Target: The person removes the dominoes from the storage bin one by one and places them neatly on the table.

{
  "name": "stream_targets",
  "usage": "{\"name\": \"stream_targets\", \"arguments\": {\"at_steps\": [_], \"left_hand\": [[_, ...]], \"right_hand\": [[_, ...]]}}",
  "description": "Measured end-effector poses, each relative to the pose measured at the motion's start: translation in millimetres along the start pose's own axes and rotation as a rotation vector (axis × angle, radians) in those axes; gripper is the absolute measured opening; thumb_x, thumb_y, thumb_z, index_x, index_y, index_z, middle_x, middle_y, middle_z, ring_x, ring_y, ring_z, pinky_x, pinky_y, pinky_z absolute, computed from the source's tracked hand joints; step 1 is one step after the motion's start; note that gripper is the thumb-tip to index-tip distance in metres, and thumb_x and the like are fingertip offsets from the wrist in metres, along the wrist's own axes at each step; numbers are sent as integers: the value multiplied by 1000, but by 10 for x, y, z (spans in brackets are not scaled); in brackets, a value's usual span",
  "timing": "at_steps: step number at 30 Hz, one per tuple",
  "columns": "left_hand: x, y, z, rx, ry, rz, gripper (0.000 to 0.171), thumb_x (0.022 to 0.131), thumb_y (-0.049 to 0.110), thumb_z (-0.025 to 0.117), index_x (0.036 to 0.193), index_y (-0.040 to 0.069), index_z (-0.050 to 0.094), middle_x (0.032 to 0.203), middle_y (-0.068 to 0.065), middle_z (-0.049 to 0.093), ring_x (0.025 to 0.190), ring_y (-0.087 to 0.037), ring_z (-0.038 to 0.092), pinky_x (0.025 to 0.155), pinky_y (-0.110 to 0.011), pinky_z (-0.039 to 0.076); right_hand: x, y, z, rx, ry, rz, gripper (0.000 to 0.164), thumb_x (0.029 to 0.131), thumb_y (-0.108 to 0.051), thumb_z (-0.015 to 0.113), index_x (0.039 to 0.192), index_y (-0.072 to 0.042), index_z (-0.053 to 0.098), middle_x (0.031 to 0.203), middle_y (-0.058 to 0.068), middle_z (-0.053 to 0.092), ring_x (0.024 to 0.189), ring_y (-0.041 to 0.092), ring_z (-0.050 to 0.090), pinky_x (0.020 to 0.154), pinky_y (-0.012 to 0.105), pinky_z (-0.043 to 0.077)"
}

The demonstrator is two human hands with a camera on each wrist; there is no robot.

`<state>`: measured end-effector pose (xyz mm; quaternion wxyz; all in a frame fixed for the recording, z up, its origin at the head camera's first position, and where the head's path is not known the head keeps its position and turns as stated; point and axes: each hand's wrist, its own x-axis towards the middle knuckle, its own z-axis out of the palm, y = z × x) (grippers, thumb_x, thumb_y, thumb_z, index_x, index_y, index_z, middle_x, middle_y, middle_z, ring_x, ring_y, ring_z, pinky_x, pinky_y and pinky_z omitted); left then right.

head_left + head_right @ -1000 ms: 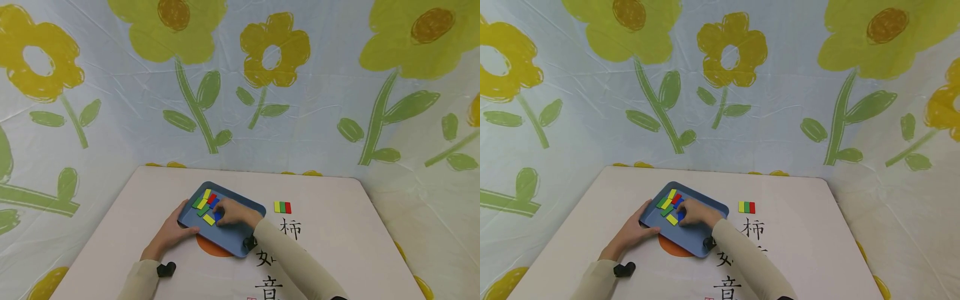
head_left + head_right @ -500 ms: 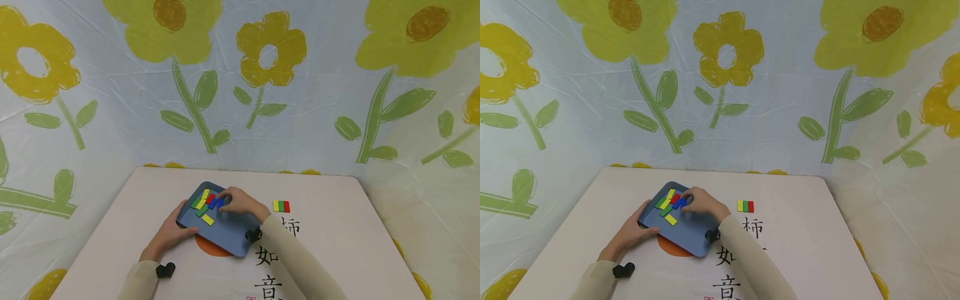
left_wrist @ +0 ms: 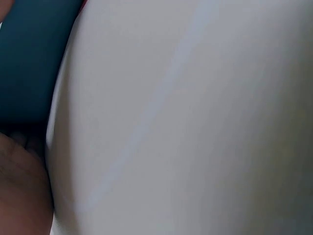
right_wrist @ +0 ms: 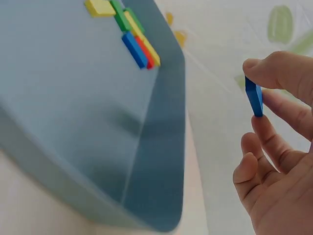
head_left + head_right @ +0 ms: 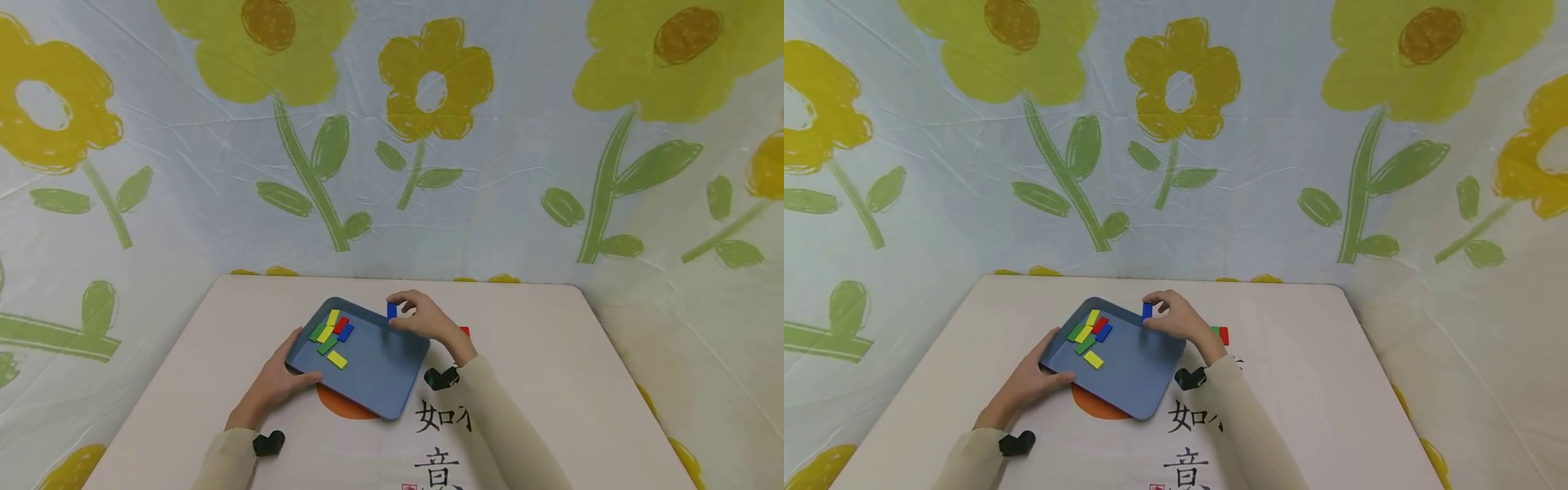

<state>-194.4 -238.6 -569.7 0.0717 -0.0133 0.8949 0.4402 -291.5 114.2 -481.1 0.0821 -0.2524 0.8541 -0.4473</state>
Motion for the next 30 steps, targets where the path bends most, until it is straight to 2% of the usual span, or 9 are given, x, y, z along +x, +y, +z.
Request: {"name": "stream_targets", "arguments": {"at_steps": [10, 17, 27, 30], "left_hand": [[-12, -22, -23, -2, -5, 22, 119, 78, 58, 84, 167, 29, 11, 172, -12, 19, 157, -42, 20, 122, -69, 23], [-14, -18, -47, -7, -8, 22, 119, 78, 59, 84, 167, 29, 10, 173, -12, 17, 157, -42, 19, 122, -68, 22], [-7, -18, -23, -14, -15, 3, 119, 78, 59, 84, 167, 29, 10, 173, -12, 17, 157, -41, 19, 122, -69, 22], [-1, -17, -12, -16, -15, -1, 119, 78, 59, 84, 167, 29, 10, 173, -12, 17, 157, -41, 19, 122, -68, 22]], "right_hand": [[-312, 247, -264, 7, 94, 61, 48, 93, -20, 76, 139, -13, 64, 142, 14, 57, 117, 34, 60, 92, 48, 55], [-517, 369, -478, -3, 127, 102, 50, 94, -21, 74, 141, -10, 61, 142, 18, 55, 119, 37, 58, 91, 50, 55], [-769, 659, -615, -13, 154, 199, 52, 94, -18, 74, 141, -3, 59, 142, 21, 55, 118, 38, 57, 81, 37, 54], [-834, 741, -636, -23, 158, 223, 51, 94, -16, 73, 141, -1, 59, 142, 22, 55, 118, 37, 56, 82, 38, 54]]}}
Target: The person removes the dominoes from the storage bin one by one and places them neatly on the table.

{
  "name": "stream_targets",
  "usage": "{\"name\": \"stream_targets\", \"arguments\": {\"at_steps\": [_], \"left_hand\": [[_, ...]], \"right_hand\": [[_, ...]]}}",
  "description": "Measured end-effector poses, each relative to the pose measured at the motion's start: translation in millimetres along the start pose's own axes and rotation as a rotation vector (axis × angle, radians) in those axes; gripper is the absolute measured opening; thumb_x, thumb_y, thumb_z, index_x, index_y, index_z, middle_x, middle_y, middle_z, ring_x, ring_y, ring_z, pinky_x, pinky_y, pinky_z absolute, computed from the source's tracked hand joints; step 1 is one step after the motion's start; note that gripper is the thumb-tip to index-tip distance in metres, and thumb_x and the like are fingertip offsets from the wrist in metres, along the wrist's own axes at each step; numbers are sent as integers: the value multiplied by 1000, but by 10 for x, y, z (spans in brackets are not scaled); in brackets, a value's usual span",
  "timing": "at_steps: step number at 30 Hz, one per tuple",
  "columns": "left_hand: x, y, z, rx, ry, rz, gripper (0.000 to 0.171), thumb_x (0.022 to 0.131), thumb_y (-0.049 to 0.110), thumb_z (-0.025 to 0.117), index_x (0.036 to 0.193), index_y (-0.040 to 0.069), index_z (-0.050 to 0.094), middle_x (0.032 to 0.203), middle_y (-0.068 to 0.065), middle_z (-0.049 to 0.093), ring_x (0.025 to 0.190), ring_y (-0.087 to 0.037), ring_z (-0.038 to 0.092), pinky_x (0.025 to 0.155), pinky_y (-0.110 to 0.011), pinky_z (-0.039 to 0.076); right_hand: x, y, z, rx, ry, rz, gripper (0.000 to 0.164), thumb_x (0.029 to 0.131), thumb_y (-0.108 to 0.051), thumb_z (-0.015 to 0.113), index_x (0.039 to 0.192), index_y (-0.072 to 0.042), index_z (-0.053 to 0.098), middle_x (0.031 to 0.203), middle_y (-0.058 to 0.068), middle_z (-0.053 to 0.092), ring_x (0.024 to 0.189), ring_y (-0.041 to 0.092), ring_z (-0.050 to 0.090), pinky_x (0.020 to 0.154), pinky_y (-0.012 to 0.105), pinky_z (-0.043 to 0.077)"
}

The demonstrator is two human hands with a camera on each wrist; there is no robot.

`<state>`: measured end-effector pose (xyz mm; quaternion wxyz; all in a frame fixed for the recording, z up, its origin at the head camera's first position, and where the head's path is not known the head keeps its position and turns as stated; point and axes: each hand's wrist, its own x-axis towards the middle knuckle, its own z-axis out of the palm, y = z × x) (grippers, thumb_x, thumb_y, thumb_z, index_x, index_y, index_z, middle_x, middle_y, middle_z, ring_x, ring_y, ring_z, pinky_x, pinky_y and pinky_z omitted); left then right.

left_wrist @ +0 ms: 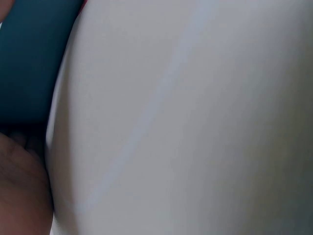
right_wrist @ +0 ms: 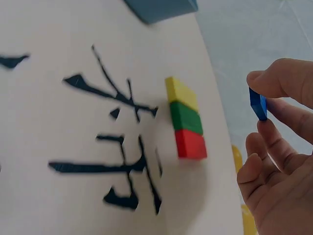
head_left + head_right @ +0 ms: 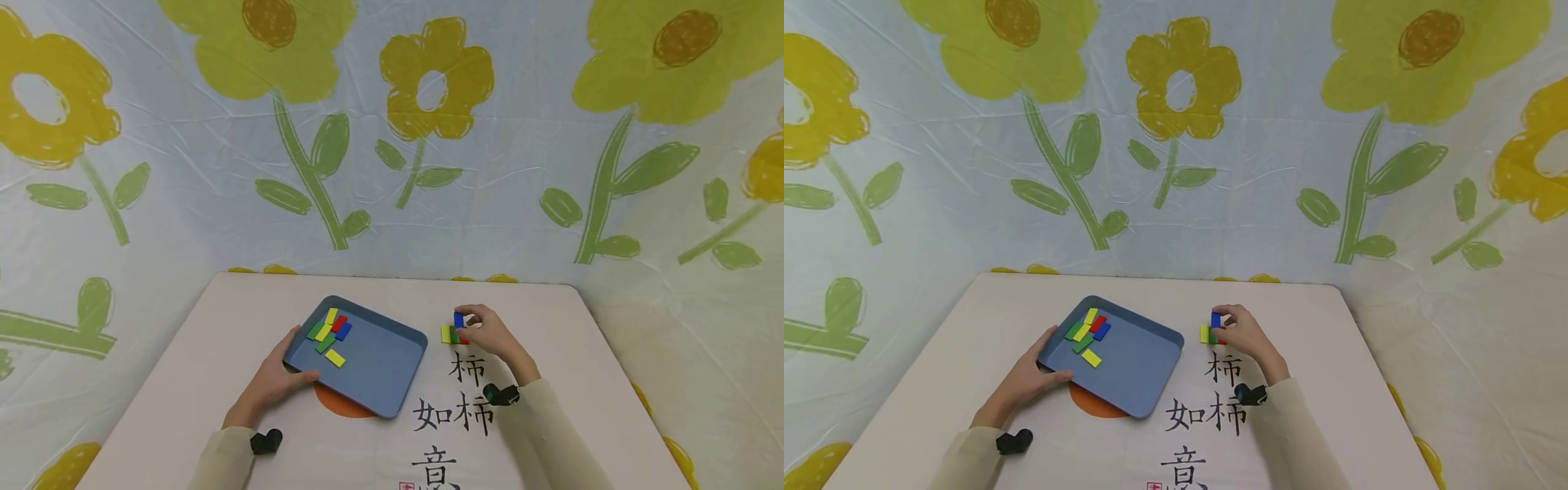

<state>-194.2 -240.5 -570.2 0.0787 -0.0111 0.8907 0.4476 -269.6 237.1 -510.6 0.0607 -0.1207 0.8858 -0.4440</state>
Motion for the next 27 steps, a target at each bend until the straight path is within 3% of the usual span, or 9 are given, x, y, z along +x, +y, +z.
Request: {"name": "stream_targets", "arguments": {"at_steps": [7, 16, 27], "left_hand": [[8, 7, -2, 7, -2, -1, 120, 77, 58, 84, 167, 28, 10, 173, -13, 17, 157, -42, 19, 122, -69, 21], [6, 5, -1, 12, 0, 5, 120, 78, 58, 84, 167, 26, 11, 172, -13, 18, 156, -42, 20, 121, -69, 23], [3, 2, 6, 1, 6, -1, 120, 77, 58, 85, 167, 27, 11, 172, -13, 18, 157, -42, 20, 122, -69, 22]], "right_hand": [[-100, 176, -48, -26, 10, 86, 49, 93, -16, 73, 139, -4, 62, 141, 20, 55, 121, 37, 54, 89, 44, 54], [-136, 402, 9, -66, 7, 138, 53, 88, -13, 77, 138, -5, 63, 124, 19, 60, 105, 29, 55, 89, 42, 50], [-121, 455, 26, -125, 37, 139, 53, 90, -10, 75, 140, 0, 60, 118, 19, 56, 96, 26, 53, 79, 36, 46]]}}
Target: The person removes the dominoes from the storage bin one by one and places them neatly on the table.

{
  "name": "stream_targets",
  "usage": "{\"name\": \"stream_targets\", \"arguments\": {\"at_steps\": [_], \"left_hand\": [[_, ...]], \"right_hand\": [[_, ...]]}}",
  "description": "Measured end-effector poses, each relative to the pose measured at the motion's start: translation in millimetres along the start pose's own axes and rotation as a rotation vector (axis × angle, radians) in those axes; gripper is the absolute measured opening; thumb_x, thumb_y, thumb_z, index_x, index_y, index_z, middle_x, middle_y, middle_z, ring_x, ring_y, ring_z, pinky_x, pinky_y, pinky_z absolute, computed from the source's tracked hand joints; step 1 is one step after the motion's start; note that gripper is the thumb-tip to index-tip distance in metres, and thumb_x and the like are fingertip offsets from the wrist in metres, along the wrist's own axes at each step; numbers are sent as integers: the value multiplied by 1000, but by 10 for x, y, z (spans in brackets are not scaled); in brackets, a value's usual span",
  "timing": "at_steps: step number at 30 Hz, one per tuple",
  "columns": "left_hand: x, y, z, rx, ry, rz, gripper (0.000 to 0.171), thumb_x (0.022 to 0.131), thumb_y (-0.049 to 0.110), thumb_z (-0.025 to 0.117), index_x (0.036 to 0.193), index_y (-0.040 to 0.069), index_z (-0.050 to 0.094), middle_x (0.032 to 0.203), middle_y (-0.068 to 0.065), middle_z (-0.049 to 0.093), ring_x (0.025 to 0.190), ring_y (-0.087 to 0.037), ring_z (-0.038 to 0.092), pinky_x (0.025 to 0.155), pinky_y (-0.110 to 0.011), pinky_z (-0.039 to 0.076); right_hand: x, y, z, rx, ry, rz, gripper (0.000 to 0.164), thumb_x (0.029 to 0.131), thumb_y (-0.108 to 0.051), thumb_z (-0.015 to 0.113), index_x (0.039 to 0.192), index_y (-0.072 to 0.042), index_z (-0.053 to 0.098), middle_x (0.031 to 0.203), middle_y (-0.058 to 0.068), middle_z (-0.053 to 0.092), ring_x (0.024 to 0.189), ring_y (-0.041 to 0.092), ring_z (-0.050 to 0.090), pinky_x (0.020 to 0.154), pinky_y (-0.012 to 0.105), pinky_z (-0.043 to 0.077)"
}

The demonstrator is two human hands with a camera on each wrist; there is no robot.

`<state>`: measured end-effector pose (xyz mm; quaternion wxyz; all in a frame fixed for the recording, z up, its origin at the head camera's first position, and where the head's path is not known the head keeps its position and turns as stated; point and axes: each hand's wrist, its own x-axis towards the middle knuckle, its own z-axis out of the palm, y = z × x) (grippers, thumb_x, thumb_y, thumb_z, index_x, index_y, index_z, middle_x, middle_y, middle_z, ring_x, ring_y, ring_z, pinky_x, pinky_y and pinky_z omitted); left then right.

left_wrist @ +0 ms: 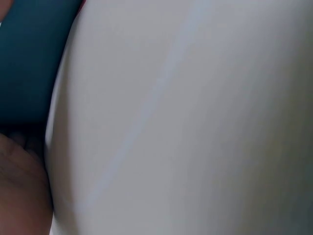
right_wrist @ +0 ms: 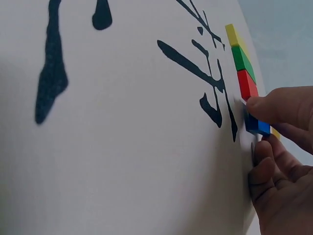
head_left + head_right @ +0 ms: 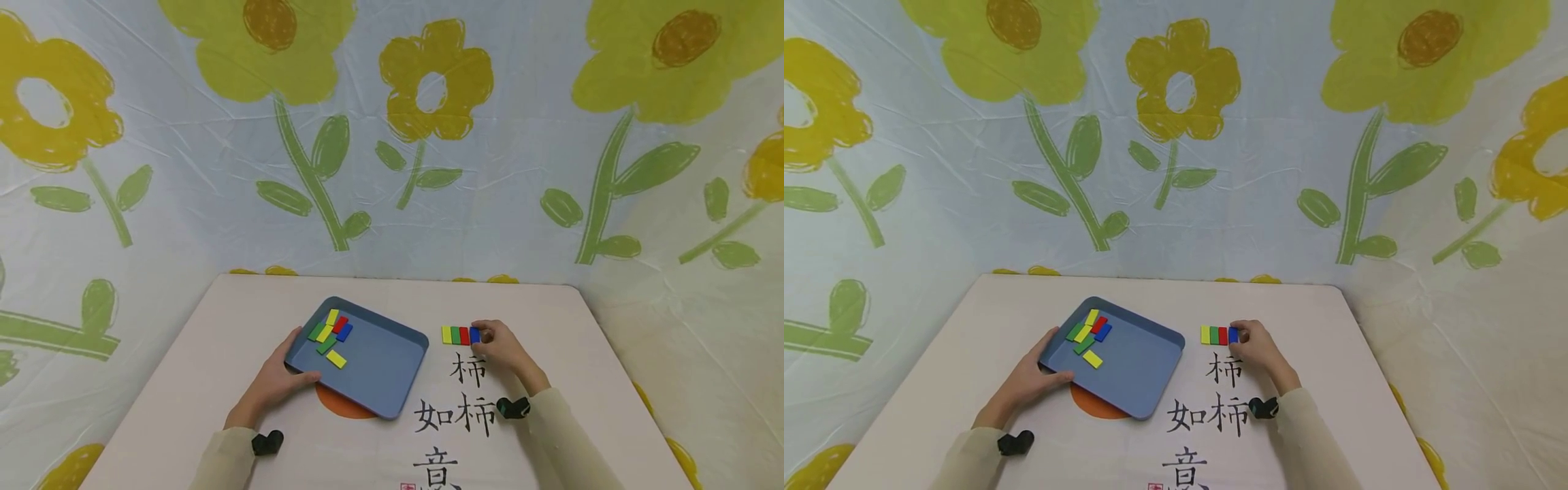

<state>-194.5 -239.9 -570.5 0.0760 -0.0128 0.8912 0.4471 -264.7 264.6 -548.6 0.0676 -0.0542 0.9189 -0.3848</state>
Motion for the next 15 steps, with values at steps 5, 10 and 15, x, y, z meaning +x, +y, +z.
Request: {"name": "stream_targets", "arguments": {"at_steps": [5, 10, 15], "left_hand": [[3, -7, 9, 5, -1, 2, 120, 78, 57, 85, 167, 26, 12, 172, -14, 18, 157, -43, 20, 121, -69, 22], [4, -16, 15, 9, 3, 12, 119, 78, 56, 85, 167, 26, 12, 172, -13, 19, 157, -43, 20, 121, -69, 22], [-2, -1, 6, 16, 9, 14, 119, 78, 56, 85, 167, 25, 12, 172, -15, 19, 156, -44, 20, 121, -70, 22]], "right_hand": [[-15, -19, 18, -30, 8, 16, 51, 91, -9, 74, 139, -1, 61, 114, 16, 55, 95, 26, 52, 76, 34, 44], [-19, -45, 27, -33, 8, 43, 50, 91, -11, 73, 139, -4, 62, 124, 18, 56, 97, 27, 54, 76, 34, 47], [-1, -39, 46, -43, 9, 46, 49, 92, -12, 73, 139, -5, 62, 132, 19, 55, 99, 28, 54, 78, 33, 50]]}}
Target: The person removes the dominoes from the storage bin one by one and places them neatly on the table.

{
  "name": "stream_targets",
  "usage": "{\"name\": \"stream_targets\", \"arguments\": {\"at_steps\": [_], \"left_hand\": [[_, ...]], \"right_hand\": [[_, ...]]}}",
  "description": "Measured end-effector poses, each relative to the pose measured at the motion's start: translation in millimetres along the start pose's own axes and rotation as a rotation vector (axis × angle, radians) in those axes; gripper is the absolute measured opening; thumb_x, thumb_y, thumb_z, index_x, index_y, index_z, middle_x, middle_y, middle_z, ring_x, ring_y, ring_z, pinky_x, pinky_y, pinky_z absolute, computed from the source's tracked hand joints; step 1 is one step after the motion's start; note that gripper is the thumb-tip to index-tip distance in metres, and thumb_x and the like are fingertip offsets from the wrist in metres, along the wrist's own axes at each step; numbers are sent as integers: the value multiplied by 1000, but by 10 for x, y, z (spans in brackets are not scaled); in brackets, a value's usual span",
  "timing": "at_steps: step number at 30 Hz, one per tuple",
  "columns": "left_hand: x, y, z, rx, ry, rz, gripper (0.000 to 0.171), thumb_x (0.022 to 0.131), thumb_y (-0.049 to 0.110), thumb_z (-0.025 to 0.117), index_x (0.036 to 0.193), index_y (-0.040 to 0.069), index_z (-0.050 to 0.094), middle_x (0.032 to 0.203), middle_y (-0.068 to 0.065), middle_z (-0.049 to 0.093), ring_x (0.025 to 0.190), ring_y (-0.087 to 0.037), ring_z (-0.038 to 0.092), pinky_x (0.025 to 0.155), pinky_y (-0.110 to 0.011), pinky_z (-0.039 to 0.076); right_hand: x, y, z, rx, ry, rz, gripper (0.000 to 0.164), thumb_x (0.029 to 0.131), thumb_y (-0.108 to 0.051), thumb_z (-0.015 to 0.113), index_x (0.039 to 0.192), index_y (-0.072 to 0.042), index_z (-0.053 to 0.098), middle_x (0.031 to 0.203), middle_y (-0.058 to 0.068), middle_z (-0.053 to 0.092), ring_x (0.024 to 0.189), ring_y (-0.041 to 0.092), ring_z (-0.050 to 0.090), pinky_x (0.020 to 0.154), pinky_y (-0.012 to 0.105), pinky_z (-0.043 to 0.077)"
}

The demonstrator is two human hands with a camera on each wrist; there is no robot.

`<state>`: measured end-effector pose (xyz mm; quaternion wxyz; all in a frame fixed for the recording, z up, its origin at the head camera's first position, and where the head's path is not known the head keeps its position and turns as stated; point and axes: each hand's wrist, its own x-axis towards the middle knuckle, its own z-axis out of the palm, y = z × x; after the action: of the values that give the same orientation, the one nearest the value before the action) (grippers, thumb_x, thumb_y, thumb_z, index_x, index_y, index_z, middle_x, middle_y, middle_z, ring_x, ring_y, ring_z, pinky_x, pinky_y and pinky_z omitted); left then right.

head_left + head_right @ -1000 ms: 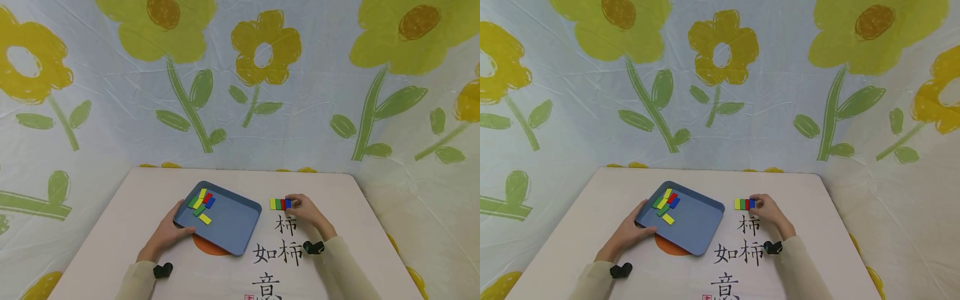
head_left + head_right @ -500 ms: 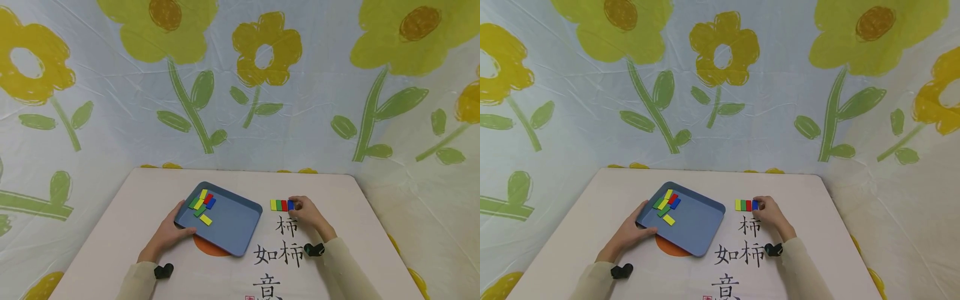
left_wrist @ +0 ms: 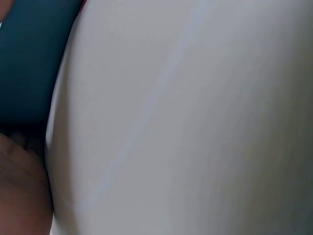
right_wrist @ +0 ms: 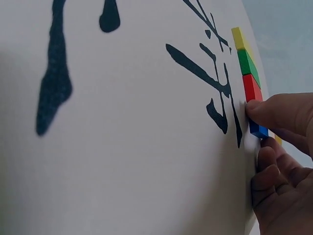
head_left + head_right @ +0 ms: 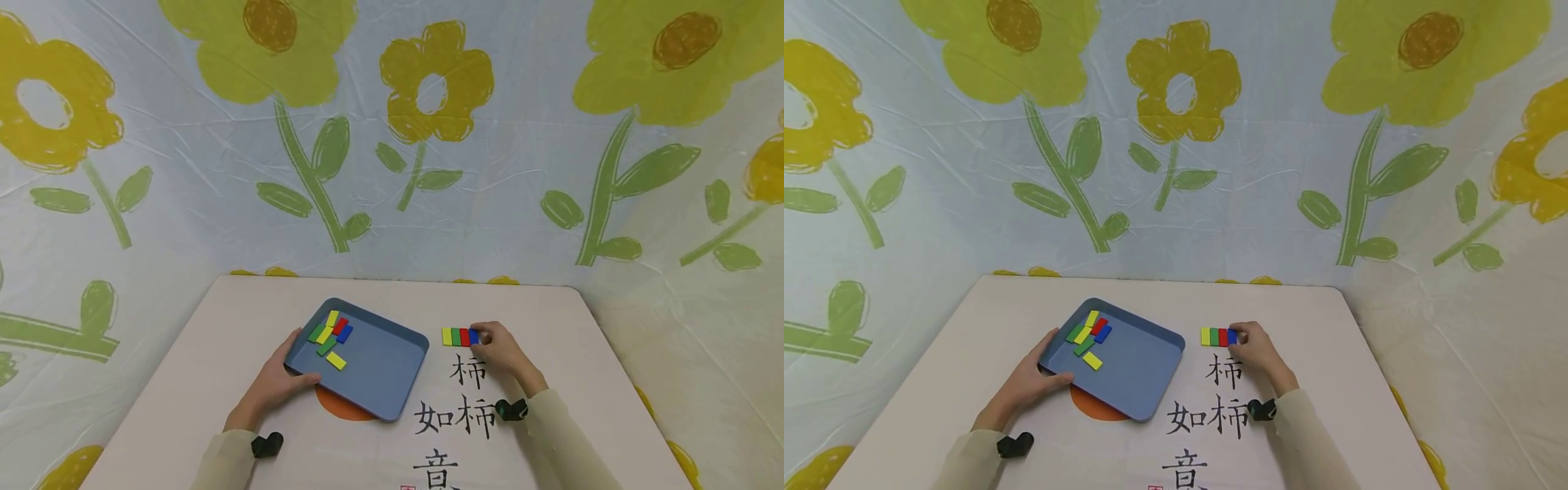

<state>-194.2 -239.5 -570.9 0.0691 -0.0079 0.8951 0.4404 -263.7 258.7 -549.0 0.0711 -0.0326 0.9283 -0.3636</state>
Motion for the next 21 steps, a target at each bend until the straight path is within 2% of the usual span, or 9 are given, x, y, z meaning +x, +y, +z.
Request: {"name": "stream_targets", "arguments": {"at_steps": [21], "left_hand": [[-17, 12, -9, -17, -3, 14, 117, 79, 54, 85, 167, 27, 12, 172, -13, 18, 157, -42, 20, 121, -69, 22]], "right_hand": [[14, -7, -13, 23, -15, -2, 51, 92, -9, 73, 141, -5, 60, 132, 21, 56, 98, 28, 55, 74, 31, 52]]}}
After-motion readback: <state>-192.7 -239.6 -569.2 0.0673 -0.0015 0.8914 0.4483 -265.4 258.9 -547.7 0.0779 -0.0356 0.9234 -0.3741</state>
